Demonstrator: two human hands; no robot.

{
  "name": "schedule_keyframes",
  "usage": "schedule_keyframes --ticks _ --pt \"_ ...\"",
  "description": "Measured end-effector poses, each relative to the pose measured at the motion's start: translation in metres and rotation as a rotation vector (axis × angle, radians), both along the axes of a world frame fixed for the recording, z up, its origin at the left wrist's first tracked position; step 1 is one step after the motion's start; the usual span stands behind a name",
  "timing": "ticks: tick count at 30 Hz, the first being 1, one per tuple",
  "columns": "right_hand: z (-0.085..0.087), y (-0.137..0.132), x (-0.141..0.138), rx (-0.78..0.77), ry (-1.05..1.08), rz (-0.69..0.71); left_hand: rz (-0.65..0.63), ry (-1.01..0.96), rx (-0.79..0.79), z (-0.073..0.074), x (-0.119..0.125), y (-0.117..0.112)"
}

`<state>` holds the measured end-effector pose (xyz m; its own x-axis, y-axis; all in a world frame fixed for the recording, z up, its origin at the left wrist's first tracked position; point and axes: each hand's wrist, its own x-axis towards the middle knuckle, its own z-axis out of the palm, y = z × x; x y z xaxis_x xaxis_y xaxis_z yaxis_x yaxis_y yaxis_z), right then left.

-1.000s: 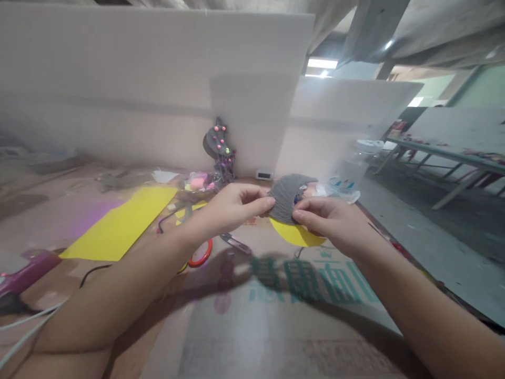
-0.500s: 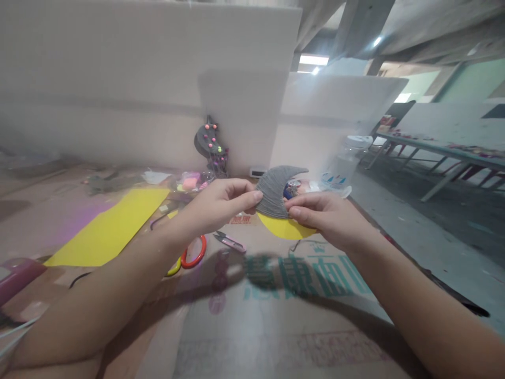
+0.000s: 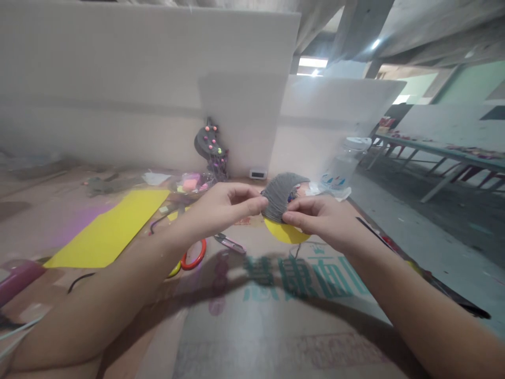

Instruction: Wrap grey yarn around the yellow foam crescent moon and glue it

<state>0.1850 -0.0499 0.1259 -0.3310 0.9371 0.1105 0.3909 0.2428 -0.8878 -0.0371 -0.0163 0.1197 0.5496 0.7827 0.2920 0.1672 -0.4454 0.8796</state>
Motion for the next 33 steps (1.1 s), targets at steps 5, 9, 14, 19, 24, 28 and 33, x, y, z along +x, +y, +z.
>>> schedule_keyframes --ticks 5,9,14,19,24,28,33 --pt "0.001 -0.001 -0.001 0.019 -0.037 -0.003 0.004 0.040 0.028 0.000 0.003 -0.003" --pt "0.001 -0.002 0.000 0.083 -0.093 -0.028 -0.001 0.067 0.077 0.001 0.003 -0.002" --pt "-0.005 0.001 -0.001 0.177 -0.184 -0.071 0.069 0.096 0.110 -0.002 0.004 0.002" --pt "-0.009 0.008 -0.002 0.131 -0.164 -0.066 0.108 0.144 0.147 -0.006 0.003 0.009" --pt "-0.014 0.016 0.005 0.120 -0.100 -0.065 0.135 0.111 0.142 -0.004 -0.001 0.014" --pt "-0.021 0.026 0.012 0.187 -0.156 -0.198 0.206 0.081 0.112 0.005 -0.010 0.016" --pt "-0.015 0.020 0.015 0.328 -0.209 -0.367 0.286 0.101 0.215 0.017 -0.028 0.019"
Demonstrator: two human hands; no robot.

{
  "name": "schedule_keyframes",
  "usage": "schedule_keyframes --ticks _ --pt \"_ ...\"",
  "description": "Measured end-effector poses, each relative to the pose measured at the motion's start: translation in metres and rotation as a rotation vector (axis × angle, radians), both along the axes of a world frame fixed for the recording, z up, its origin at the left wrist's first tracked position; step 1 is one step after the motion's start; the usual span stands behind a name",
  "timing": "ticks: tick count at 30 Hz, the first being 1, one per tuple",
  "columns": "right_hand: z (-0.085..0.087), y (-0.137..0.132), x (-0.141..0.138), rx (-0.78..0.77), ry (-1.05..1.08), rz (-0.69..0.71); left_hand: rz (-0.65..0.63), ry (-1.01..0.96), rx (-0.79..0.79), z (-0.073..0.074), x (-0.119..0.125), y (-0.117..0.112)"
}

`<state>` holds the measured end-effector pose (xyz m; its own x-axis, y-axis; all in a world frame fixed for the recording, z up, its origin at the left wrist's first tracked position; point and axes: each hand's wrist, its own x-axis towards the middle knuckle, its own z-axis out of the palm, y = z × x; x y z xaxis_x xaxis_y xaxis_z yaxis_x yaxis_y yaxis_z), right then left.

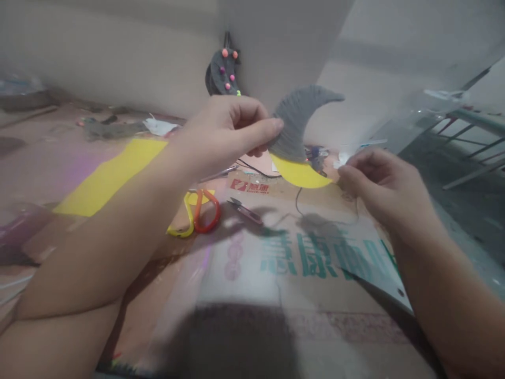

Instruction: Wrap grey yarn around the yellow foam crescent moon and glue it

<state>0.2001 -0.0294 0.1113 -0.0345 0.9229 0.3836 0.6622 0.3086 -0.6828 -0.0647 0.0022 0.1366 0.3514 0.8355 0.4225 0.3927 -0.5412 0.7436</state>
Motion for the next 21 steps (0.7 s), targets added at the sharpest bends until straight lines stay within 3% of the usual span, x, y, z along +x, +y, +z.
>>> schedule_keyframes --ticks 4,6,8,11,14,18,21 --pt "0.003 -0.026 -0.019 -0.197 -0.122 0.427 0.076 -0.035 0.060 0.003 -0.010 0.005" --pt "-0.010 -0.035 -0.037 -0.196 -0.215 0.517 0.071 -0.055 0.060 0.002 -0.012 0.007" --pt "-0.031 -0.035 -0.058 -0.101 -0.311 0.584 0.086 -0.097 0.049 0.000 -0.010 0.007" --pt "-0.066 -0.023 -0.088 -0.017 -0.578 0.605 0.089 -0.088 -0.004 -0.003 -0.004 0.005" --pt "-0.087 -0.010 -0.107 0.098 -0.781 0.541 0.086 -0.054 -0.016 -0.008 0.005 0.004" --pt "-0.097 -0.006 -0.113 0.134 -0.831 0.493 0.049 -0.095 -0.105 -0.011 0.022 0.011" --pt "-0.099 -0.011 -0.098 0.147 -0.858 0.525 0.010 -0.185 -0.158 -0.010 0.041 0.019"
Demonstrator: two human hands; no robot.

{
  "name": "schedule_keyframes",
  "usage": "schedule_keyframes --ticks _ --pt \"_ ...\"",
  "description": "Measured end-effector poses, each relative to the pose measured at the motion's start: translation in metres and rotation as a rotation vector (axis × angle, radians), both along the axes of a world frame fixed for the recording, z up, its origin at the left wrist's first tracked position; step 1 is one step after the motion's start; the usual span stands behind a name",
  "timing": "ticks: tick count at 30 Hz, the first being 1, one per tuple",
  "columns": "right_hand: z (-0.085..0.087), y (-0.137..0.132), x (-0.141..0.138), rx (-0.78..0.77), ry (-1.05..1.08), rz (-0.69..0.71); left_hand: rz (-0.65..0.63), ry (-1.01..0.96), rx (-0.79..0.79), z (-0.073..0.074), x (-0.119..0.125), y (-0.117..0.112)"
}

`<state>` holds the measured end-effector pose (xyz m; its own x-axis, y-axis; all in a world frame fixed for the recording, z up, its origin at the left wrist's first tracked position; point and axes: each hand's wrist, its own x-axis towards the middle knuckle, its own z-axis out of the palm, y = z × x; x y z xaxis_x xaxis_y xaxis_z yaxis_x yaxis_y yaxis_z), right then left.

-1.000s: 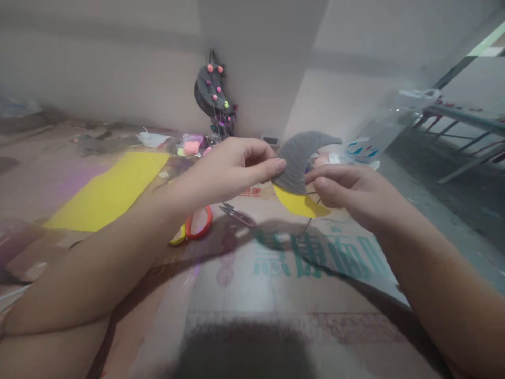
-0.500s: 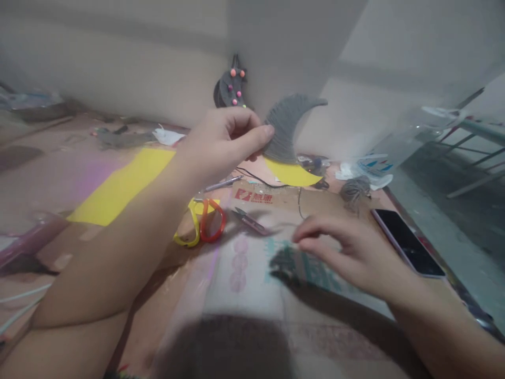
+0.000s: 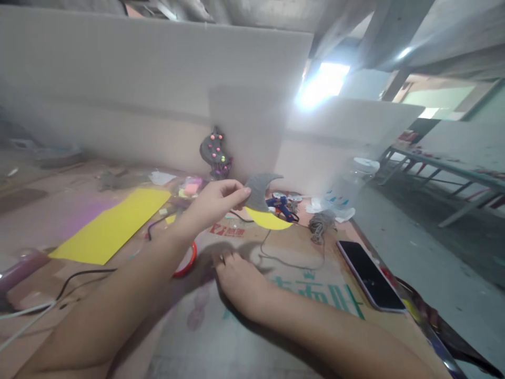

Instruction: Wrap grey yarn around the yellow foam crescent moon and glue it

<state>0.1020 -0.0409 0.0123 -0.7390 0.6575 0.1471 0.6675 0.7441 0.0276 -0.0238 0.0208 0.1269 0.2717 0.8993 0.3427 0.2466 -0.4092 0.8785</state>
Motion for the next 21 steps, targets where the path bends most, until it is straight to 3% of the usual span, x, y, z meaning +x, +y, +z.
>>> schedule_keyframes --ticks 4,8,12,18,21 --pt "-0.002 -0.016 0.042 -0.021 -0.008 0.057 0.025 -0.081 0.023 -0.007 0.027 0.004" --pt "-0.007 -0.030 0.083 -0.012 0.128 0.130 0.030 -0.077 -0.045 -0.022 0.043 0.003" --pt "-0.010 -0.029 0.098 -0.057 0.290 0.203 0.084 -0.123 -0.113 -0.026 0.045 0.001" --pt "-0.007 -0.018 0.099 -0.509 0.647 -0.028 0.111 -0.027 -0.011 -0.019 0.048 -0.011" --pt "-0.006 -0.013 0.106 -0.591 0.686 -0.094 0.172 -0.004 0.029 -0.015 0.049 -0.018"
